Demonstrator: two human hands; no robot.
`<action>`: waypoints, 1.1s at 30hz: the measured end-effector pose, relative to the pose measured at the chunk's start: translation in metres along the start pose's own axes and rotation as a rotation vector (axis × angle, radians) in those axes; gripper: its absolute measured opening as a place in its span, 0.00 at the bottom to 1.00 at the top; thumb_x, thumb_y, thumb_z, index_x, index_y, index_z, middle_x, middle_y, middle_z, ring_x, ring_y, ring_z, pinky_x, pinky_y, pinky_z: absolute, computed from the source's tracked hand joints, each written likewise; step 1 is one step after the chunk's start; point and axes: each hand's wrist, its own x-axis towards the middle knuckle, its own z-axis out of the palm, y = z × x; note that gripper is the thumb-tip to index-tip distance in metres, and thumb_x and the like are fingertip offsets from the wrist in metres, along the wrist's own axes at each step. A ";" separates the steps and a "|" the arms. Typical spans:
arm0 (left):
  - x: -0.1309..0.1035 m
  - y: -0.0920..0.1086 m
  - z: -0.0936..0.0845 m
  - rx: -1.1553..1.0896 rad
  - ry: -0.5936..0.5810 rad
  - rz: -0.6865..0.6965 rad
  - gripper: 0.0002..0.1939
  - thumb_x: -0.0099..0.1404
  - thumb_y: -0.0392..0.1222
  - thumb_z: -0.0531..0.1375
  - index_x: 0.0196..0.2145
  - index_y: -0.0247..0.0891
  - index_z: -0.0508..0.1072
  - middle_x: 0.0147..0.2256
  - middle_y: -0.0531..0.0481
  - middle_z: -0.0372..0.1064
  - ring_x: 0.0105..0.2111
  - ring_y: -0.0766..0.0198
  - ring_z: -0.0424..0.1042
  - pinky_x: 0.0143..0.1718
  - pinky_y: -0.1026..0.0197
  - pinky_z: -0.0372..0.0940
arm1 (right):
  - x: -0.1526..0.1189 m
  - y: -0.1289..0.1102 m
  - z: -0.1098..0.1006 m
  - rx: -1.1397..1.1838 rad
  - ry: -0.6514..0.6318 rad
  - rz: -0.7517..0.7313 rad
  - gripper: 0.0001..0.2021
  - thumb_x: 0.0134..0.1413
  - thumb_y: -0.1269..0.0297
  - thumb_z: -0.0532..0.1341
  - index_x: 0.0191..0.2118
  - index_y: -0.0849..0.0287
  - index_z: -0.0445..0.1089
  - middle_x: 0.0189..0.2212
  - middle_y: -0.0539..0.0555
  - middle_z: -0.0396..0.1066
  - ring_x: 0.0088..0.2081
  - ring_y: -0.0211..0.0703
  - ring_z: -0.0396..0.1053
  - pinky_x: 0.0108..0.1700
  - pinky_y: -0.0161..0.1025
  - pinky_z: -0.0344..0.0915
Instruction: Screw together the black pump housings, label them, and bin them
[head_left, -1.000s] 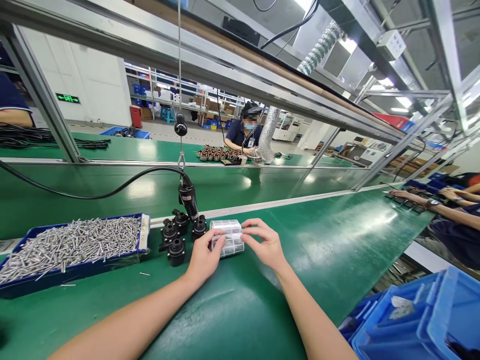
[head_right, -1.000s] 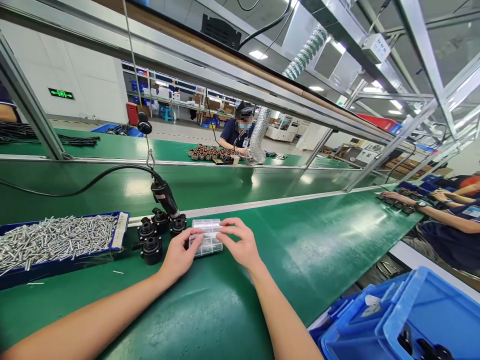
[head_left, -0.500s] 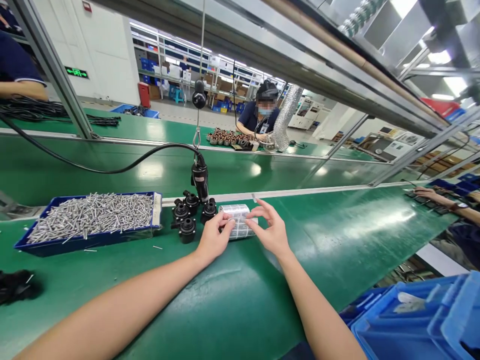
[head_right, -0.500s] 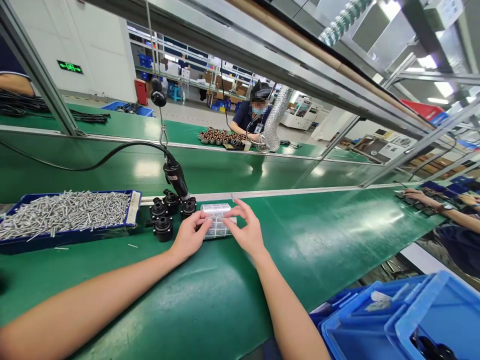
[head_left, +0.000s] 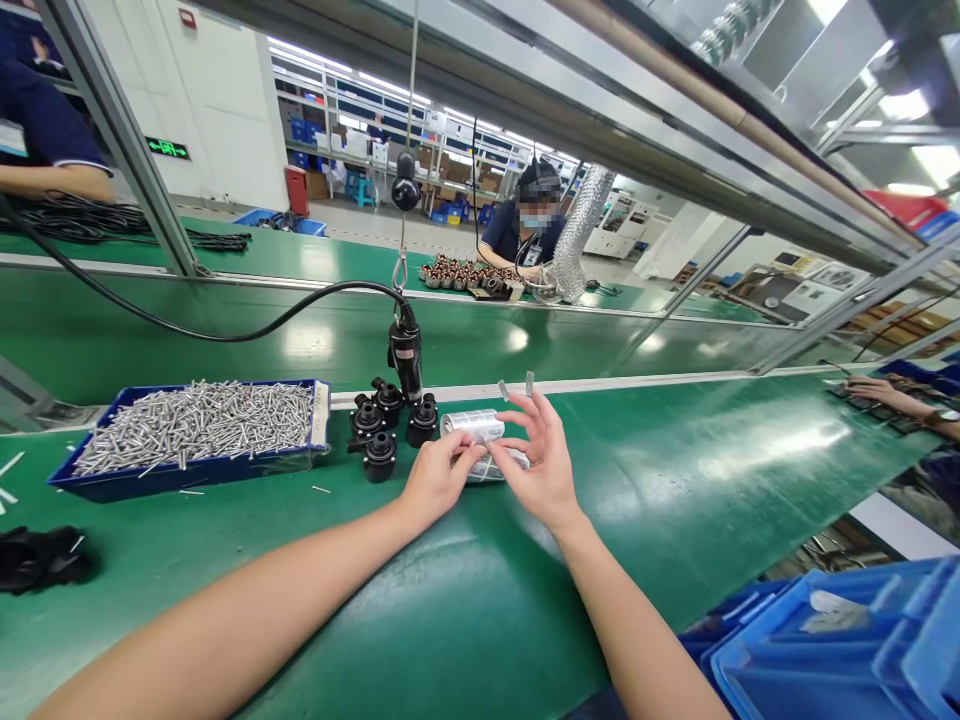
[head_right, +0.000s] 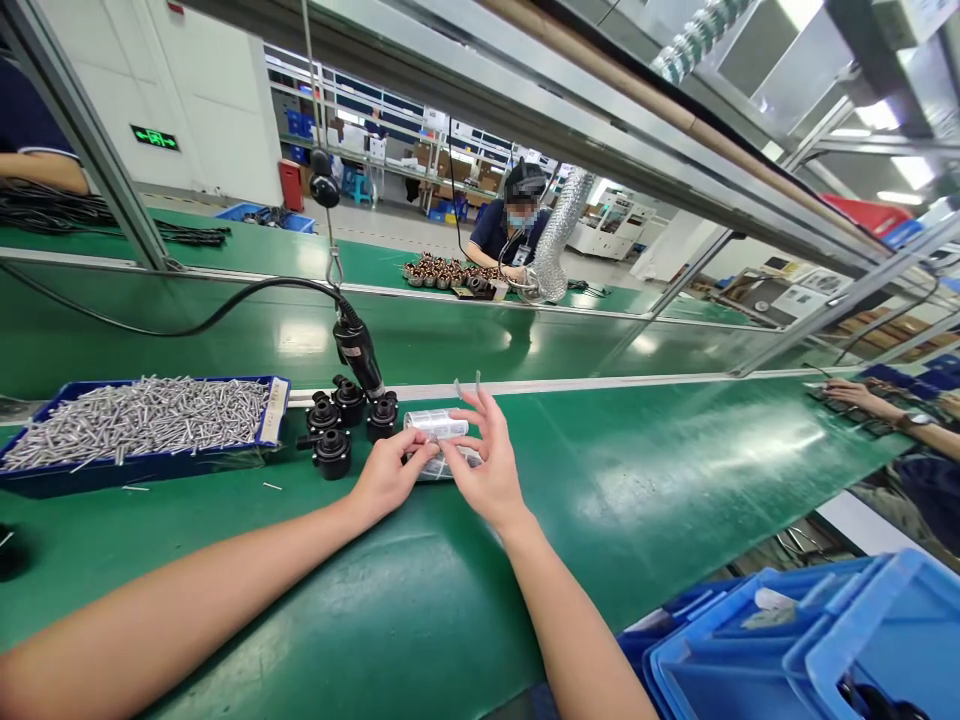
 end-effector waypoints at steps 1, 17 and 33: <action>0.000 0.000 0.000 0.011 -0.009 0.014 0.15 0.70 0.52 0.60 0.31 0.39 0.73 0.26 0.53 0.73 0.27 0.62 0.70 0.30 0.63 0.62 | 0.000 -0.002 0.001 0.013 0.018 -0.011 0.38 0.64 0.63 0.67 0.73 0.45 0.49 0.66 0.64 0.62 0.56 0.49 0.74 0.43 0.41 0.83; 0.020 0.060 -0.042 1.268 -0.072 0.256 0.17 0.66 0.21 0.53 0.42 0.31 0.79 0.43 0.32 0.76 0.53 0.40 0.71 0.67 0.28 0.52 | 0.001 -0.013 0.002 -0.204 0.353 -0.282 0.24 0.65 0.68 0.66 0.63 0.52 0.63 0.62 0.64 0.60 0.58 0.54 0.70 0.50 0.51 0.82; -0.130 0.047 -0.099 0.596 -0.313 0.565 0.39 0.62 0.21 0.52 0.68 0.45 0.63 0.69 0.36 0.59 0.73 0.43 0.53 0.70 0.36 0.62 | -0.026 -0.022 0.021 -0.364 0.135 -0.632 0.33 0.59 0.60 0.71 0.68 0.48 0.61 0.64 0.65 0.59 0.60 0.63 0.69 0.56 0.62 0.77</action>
